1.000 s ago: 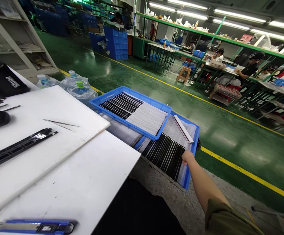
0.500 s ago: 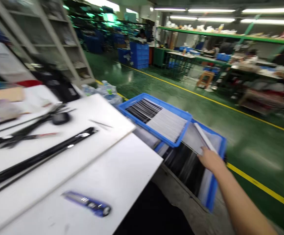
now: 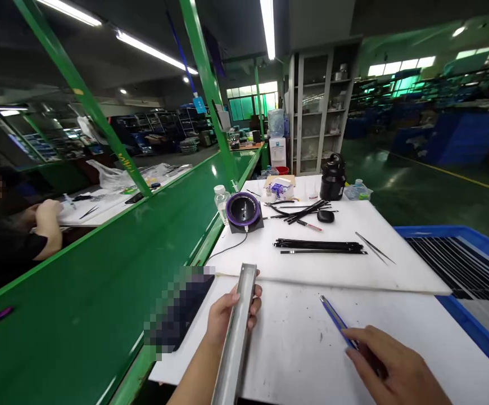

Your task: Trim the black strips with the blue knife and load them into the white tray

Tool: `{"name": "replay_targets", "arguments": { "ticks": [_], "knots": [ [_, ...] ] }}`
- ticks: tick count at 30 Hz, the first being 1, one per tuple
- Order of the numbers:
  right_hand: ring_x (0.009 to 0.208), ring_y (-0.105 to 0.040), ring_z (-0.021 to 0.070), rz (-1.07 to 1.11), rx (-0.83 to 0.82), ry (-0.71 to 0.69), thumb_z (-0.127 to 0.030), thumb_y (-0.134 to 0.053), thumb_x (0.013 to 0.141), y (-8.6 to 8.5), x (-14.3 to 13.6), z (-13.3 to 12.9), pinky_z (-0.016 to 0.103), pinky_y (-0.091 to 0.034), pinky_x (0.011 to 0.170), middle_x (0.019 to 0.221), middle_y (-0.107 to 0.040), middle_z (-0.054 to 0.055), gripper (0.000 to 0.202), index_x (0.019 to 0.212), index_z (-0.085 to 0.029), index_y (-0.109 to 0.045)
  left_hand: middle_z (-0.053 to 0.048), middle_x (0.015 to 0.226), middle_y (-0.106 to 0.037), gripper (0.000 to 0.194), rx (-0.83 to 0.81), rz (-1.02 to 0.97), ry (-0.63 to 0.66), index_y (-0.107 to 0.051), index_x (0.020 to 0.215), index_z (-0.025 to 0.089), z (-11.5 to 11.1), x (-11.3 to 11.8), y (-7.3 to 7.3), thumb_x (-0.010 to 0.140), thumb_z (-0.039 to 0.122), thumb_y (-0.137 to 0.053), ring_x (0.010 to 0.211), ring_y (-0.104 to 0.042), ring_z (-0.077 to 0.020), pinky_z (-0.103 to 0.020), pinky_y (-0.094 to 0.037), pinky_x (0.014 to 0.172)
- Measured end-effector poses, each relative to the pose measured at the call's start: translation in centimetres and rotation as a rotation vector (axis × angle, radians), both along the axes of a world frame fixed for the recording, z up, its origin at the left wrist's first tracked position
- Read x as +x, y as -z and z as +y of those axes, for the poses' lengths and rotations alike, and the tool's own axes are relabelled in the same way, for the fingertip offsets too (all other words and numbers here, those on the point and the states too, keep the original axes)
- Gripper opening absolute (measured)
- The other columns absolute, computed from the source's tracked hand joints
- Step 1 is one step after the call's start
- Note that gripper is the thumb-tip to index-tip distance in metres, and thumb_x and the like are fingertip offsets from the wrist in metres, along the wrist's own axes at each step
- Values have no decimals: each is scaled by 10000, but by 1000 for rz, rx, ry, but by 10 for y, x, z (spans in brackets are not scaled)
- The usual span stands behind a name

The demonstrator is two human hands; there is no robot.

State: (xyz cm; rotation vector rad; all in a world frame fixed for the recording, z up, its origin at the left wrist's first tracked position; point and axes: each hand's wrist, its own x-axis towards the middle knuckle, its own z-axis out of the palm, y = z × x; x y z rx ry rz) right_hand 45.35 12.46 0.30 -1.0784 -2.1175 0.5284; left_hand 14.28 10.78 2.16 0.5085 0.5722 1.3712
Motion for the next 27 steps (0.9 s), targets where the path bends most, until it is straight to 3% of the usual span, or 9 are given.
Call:
{"name": "replay_targets", "arguments": {
  "ticks": [7,10,13,16,18,20,23,27],
  "knots": [
    [966,-614,305,-66,-98,193,-417,-637,802,45,-17,14,469,-516,858,1034,-657,85,323,1086,-273,-693,-65,981,-567,528,-42,88,-29,-535,1271,191,-5,5,-7,763,287,-642,690,-512,-115,-184,-474,504],
    [1008,-607,325,23,-211,206,-410,-608,805,47,-11,15,499,-482,924,1058,-669,94,298,1047,-280,-723,-137,1170,-576,445,-87,254,-16,-568,1220,166,-6,15,-24,812,331,-632,738,-546,-138,-219,-502,528],
    [1104,-579,328,216,-393,227,-473,-642,784,42,8,19,472,-463,976,1132,-660,84,361,1088,-293,-716,-168,1273,-550,460,-53,441,95,-537,1248,198,-9,33,-51,836,387,-614,778,-588,-177,-256,-508,535],
    [1027,-619,291,658,-666,321,-516,-710,745,37,31,27,405,-528,888,1054,-680,74,466,1137,-267,-679,-101,1160,-595,524,20,714,279,-494,1290,270,-7,55,-82,803,389,-647,833,-618,-214,-301,-517,614],
    [868,-634,221,1038,-792,359,-466,-767,724,33,42,31,321,-563,738,918,-665,40,456,1115,-254,-665,-61,1033,-621,569,104,1071,335,-496,1308,286,1,69,-99,777,377,-680,845,-606,-218,-333,-507,709],
    [735,-580,140,1304,-821,308,-386,-800,723,28,47,32,217,-515,566,855,-607,5,392,1064,-249,-663,-65,1046,-628,556,263,1416,328,-554,1279,272,16,81,-110,751,371,-699,890,-589,-235,-358,-482,801],
    [647,-495,85,1381,-792,232,-334,-815,727,21,46,27,157,-383,425,920,-586,4,334,1001,-230,-653,-82,1103,-641,454,507,1703,372,-648,1189,248,43,97,-113,746,348,-672,949,-593,-268,-357,-461,840],
    [591,-459,86,1339,-753,203,-361,-790,765,15,39,22,169,-336,403,908,-607,15,356,1038,-231,-604,-77,1019,-695,365,616,1908,494,-693,1102,253,74,112,-97,754,348,-641,926,-632,-286,-349,-472,802]
  ]
}}
